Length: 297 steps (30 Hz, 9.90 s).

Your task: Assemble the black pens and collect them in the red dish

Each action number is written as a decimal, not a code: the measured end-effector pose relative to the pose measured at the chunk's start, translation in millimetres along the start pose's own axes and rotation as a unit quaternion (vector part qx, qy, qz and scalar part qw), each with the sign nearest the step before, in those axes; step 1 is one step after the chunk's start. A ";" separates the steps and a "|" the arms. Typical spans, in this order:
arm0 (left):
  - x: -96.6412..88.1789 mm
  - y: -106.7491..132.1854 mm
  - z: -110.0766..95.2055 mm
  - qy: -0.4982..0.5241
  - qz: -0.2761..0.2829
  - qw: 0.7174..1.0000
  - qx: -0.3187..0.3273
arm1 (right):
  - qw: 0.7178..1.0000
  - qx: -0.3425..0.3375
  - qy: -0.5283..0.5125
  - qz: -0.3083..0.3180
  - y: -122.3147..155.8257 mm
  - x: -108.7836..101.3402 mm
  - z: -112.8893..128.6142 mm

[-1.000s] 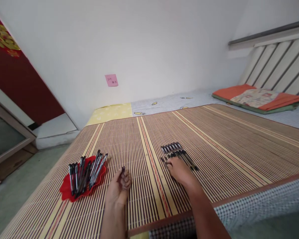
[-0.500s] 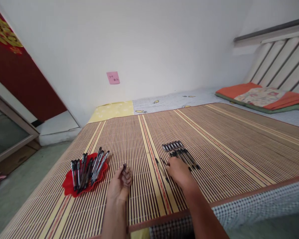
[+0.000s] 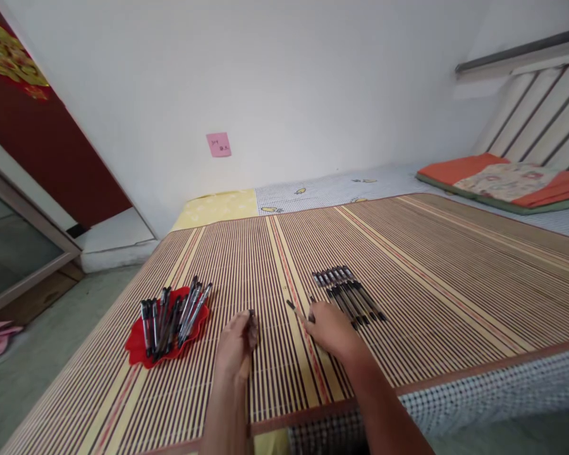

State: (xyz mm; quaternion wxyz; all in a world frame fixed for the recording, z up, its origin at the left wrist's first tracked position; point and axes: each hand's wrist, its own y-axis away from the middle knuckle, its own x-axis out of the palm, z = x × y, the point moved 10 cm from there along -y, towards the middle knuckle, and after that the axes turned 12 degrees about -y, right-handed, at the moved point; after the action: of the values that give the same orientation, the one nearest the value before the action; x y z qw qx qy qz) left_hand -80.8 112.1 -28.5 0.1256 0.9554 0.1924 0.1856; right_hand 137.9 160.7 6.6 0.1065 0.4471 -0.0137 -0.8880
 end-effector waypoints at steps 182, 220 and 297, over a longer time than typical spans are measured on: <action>85.2 50.9 5.4 -0.091 0.277 0.955 0.063 | 0.857 -0.175 -0.485 -0.010 15.3 -50.3 50.4; 88.0 51.5 7.0 -0.095 0.275 0.955 0.061 | 0.834 -0.159 -0.528 0.016 13.4 -42.1 50.9; 86.9 49.5 8.2 -0.105 0.269 0.955 0.068 | 0.846 -0.146 -0.513 0.004 10.3 -37.5 46.7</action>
State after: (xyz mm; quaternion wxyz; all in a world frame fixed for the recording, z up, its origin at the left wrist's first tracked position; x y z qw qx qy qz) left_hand 12.9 102.5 6.2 0.0255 0.9921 -0.0739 0.0979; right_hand 124.2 154.9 65.5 0.1520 -0.0927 0.0612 -0.9821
